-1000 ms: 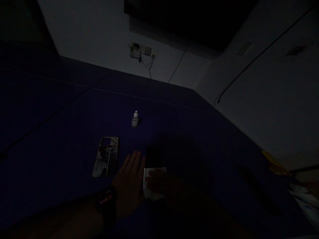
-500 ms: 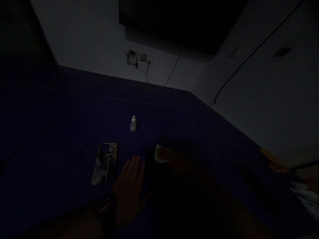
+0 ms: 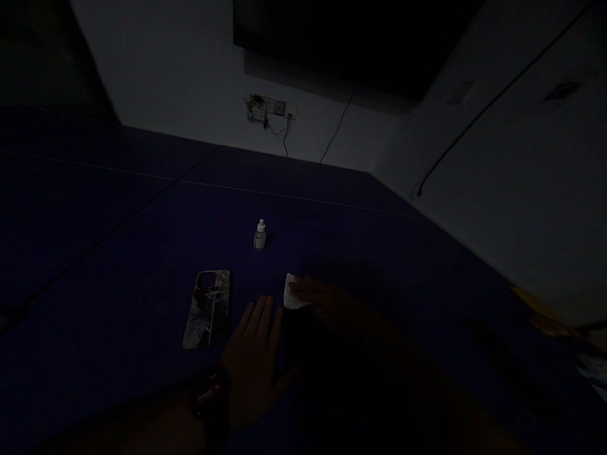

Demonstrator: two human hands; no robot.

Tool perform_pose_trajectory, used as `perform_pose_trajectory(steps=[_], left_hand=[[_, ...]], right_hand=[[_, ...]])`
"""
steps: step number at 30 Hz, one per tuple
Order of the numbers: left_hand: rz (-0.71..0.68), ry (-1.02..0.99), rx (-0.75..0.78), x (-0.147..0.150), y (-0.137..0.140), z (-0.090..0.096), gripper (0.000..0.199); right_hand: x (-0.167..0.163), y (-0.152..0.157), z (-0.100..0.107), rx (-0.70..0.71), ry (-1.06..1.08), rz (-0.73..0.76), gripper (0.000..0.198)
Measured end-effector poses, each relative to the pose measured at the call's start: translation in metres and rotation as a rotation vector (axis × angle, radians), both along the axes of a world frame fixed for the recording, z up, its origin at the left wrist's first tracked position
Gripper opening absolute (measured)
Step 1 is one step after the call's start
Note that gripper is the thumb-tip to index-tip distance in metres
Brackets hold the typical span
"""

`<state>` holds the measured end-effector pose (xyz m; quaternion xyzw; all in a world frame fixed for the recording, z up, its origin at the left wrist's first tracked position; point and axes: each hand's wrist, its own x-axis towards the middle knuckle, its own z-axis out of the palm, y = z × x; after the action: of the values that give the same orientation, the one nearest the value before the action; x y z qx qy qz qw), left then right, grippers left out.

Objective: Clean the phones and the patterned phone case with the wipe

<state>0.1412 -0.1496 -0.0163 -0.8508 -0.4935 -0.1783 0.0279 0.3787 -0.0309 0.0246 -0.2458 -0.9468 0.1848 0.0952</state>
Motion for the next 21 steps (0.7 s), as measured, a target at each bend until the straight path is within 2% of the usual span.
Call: perform_pose_trajectory(steps=[5,9,14,21], left_hand=[[0.004,-0.04,0.017,0.001,-0.001,-0.002,0.091],[0.011,-0.042,0.015,0.001,0.0,-0.002,0.093],[0.0,-0.007,0.009,0.001,0.001,0.002,0.09],[0.003,-0.01,0.053,0.0,0.001,-0.003,0.091]], right_hand=[[0.041,-0.004,-0.003,-0.021,0.033,-0.09,0.064],[0.054,-0.006,-0.006,-0.023,0.014,-0.123,0.066],[0.042,-0.006,-0.006,0.028,0.003,-0.11,0.066],[0.001,-0.002,0.002,0.007,-0.046,-0.032,0.062]])
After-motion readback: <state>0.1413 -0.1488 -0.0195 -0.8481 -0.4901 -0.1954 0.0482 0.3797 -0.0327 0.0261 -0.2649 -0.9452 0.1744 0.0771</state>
